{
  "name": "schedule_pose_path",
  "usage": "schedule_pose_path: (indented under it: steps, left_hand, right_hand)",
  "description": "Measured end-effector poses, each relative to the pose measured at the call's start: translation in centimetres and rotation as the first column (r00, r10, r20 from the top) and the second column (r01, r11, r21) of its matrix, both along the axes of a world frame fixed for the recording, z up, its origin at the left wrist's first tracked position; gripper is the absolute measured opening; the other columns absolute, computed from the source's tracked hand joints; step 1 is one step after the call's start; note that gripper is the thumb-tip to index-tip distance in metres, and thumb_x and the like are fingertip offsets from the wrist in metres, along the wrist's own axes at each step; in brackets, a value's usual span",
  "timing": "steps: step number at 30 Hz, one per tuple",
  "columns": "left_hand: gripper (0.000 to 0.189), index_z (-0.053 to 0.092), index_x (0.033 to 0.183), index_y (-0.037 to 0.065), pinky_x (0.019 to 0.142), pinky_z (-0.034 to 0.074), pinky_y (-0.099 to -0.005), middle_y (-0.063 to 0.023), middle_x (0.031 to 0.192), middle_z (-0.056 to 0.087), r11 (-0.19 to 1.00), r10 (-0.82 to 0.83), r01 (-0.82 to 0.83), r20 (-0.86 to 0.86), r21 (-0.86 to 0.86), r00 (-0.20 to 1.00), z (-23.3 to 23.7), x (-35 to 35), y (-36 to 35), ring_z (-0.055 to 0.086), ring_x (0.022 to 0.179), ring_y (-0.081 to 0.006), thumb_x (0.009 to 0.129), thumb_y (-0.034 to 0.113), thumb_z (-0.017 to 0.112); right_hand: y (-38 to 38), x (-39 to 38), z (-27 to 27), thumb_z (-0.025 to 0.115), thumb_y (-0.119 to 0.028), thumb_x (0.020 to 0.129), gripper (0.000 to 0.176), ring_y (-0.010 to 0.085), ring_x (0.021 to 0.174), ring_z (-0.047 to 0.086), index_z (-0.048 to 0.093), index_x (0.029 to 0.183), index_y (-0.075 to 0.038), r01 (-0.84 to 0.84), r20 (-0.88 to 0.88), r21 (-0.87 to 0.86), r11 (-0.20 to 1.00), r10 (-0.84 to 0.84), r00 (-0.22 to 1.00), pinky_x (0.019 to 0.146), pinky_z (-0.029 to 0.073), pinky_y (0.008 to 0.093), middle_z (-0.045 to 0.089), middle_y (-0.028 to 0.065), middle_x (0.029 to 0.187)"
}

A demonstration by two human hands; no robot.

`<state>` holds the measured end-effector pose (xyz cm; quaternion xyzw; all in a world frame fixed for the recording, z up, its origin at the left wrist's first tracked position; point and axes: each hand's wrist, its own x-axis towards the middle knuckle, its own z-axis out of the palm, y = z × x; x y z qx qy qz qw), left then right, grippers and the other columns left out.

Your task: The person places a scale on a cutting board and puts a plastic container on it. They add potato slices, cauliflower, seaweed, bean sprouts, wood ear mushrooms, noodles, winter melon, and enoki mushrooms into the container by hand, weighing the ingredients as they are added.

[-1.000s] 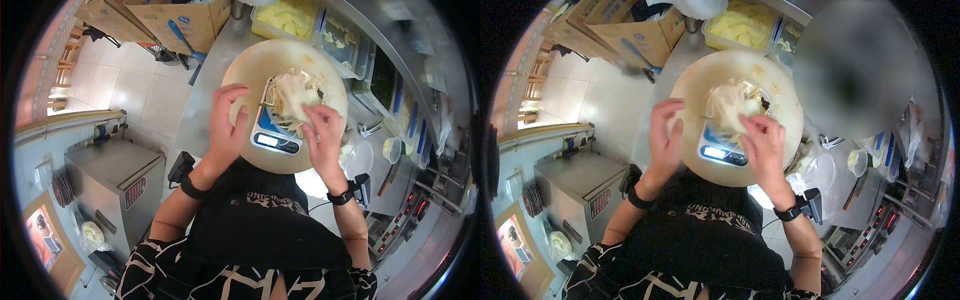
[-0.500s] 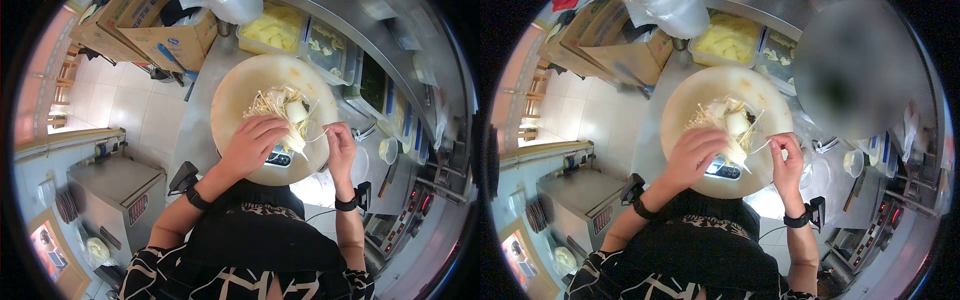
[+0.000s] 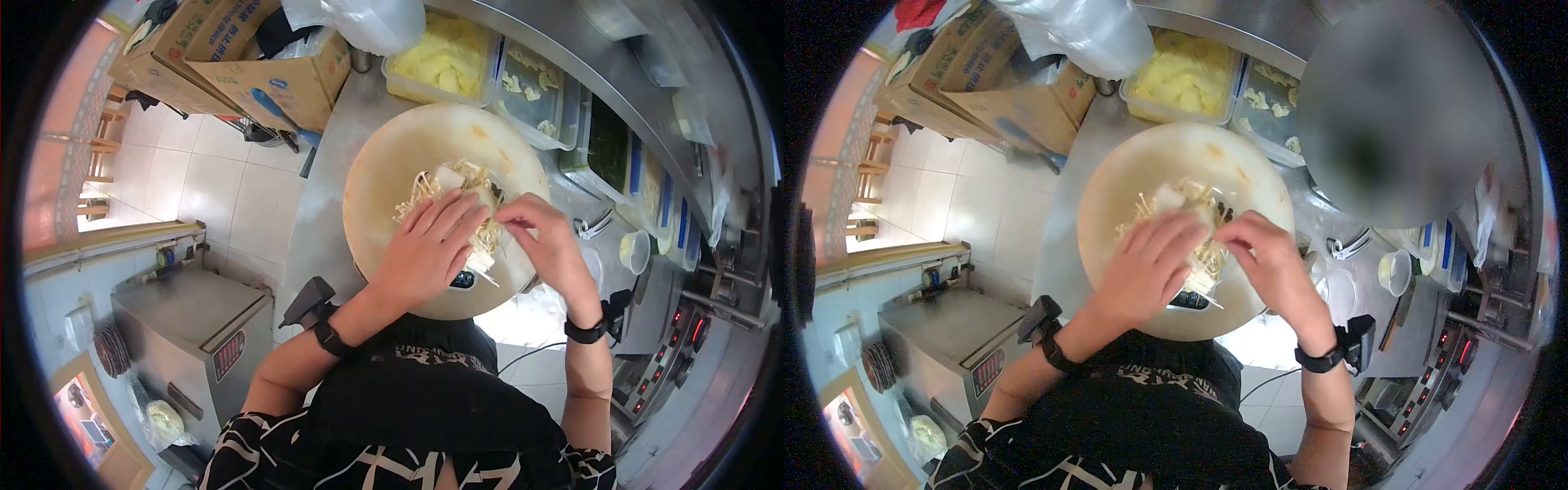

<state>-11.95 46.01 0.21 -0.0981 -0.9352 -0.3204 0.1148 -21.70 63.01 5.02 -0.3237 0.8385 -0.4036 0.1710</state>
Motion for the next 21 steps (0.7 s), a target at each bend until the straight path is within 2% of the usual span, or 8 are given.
schedule_pose_path:
  steps: [4, 7, 10, 12, 14, 17, 19, 21]
  left_hand:
    - [0.049, 0.046, 0.127, 0.013, 0.101, 0.030, -0.0383, -0.0055, 0.130, 0.045, 0.999, -0.033, 0.033, 0.002, -0.021, 0.999, 0.0, 0.6, -0.3, 0.040, 0.122, -0.0218, 0.080, 0.021, 0.057]
    - [0.053, 0.045, 0.129, 0.013, 0.098, 0.032, -0.0416, -0.0082, 0.131, 0.042, 0.997, -0.065, 0.065, 0.003, 0.045, 0.998, -0.1, 0.5, -0.6, 0.039, 0.121, -0.0272, 0.077, 0.019, 0.059]
    - [0.056, 0.044, 0.130, 0.013, 0.100, 0.031, -0.0425, -0.0085, 0.133, 0.041, 0.987, -0.127, 0.122, 0.050, 0.105, 0.991, 0.5, 0.4, -1.5, 0.038, 0.122, -0.0283, 0.077, 0.019, 0.060]
    - [0.058, 0.043, 0.130, 0.013, 0.101, 0.030, -0.0432, -0.0081, 0.134, 0.040, 0.981, -0.153, 0.142, 0.079, 0.133, 0.985, 1.1, 0.3, -1.9, 0.037, 0.123, -0.0288, 0.075, 0.018, 0.062]
    - [0.061, 0.042, 0.131, 0.013, 0.102, 0.030, -0.0438, -0.0077, 0.135, 0.038, 0.973, -0.183, 0.164, 0.107, 0.163, 0.977, 1.5, 0.2, -2.3, 0.035, 0.125, -0.0292, 0.074, 0.017, 0.063]
    - [0.067, 0.041, 0.132, 0.016, 0.103, 0.029, -0.0448, -0.0061, 0.138, 0.035, 0.961, -0.265, 0.250, 0.138, 0.117, 0.954, 2.0, -0.5, -3.0, 0.032, 0.128, -0.0294, 0.070, 0.012, 0.064]
    - [0.071, 0.041, 0.132, 0.018, 0.105, 0.028, -0.0453, -0.0057, 0.140, 0.032, 0.949, -0.270, 0.284, 0.112, -0.137, 0.956, 2.9, -1.3, -3.0, 0.028, 0.130, -0.0295, 0.066, 0.005, 0.064]
    - [0.069, 0.044, 0.129, 0.019, 0.104, 0.029, -0.0458, -0.0059, 0.140, 0.033, 0.934, -0.316, 0.328, 0.100, -0.140, 0.943, 2.2, -2.3, -2.8, 0.029, 0.130, -0.0299, 0.065, 0.003, 0.063]
  right_hand:
    - [-0.3, -1.7, 0.8, 0.061, 0.001, 0.077, 0.009, 0.0227, 0.070, 0.056, 0.059, 0.086, 0.001, 0.065, 0.061, 0.048, 0.997, -0.068, 0.996, 0.062, 0.045, 0.0284, 0.056, 0.0109, 0.080]
    - [-1.3, -2.7, 0.0, 0.059, 0.001, 0.078, 0.008, 0.0224, 0.070, 0.057, 0.060, 0.086, 0.000, 0.110, -0.028, 0.097, 0.989, -0.108, 0.994, 0.062, 0.045, 0.0286, 0.056, 0.0107, 0.079]
    - [-2.1, -3.2, -1.5, 0.058, 0.001, 0.079, 0.009, 0.0240, 0.070, 0.057, 0.060, 0.087, 0.000, 0.077, -0.045, 0.108, 0.991, -0.072, 0.996, 0.063, 0.045, 0.0301, 0.056, 0.0111, 0.078]
    - [-2.4, -3.3, -2.2, 0.056, 0.000, 0.080, 0.010, 0.0259, 0.071, 0.056, 0.061, 0.088, 0.000, 0.089, -0.198, 0.137, 0.987, -0.061, 0.978, 0.064, 0.045, 0.0321, 0.055, 0.0118, 0.079]
    - [-2.4, -3.3, -2.5, 0.056, 0.000, 0.080, 0.011, 0.0271, 0.072, 0.056, 0.061, 0.089, -0.001, 0.045, -0.191, 0.147, 0.988, -0.016, 0.981, 0.065, 0.045, 0.0330, 0.055, 0.0121, 0.080]
    - [-2.0, -3.5, -2.3, 0.055, 0.001, 0.080, 0.015, 0.0269, 0.072, 0.055, 0.061, 0.093, -0.001, -0.001, -0.154, 0.127, 0.992, 0.021, 0.988, 0.065, 0.044, 0.0332, 0.054, 0.0120, 0.081]
    - [-1.1, -3.3, -1.9, 0.055, 0.001, 0.080, 0.018, 0.0256, 0.071, 0.054, 0.061, 0.096, -0.002, -0.002, -0.105, 0.102, 0.995, 0.013, 0.994, 0.065, 0.044, 0.0324, 0.053, 0.0115, 0.081]
    - [-0.1, -3.0, -1.2, 0.055, 0.001, 0.080, 0.022, 0.0196, 0.067, 0.052, 0.060, 0.101, -0.004, 0.119, -0.107, 0.074, 0.990, -0.111, 0.988, 0.062, 0.043, 0.0289, 0.051, 0.0095, 0.078]
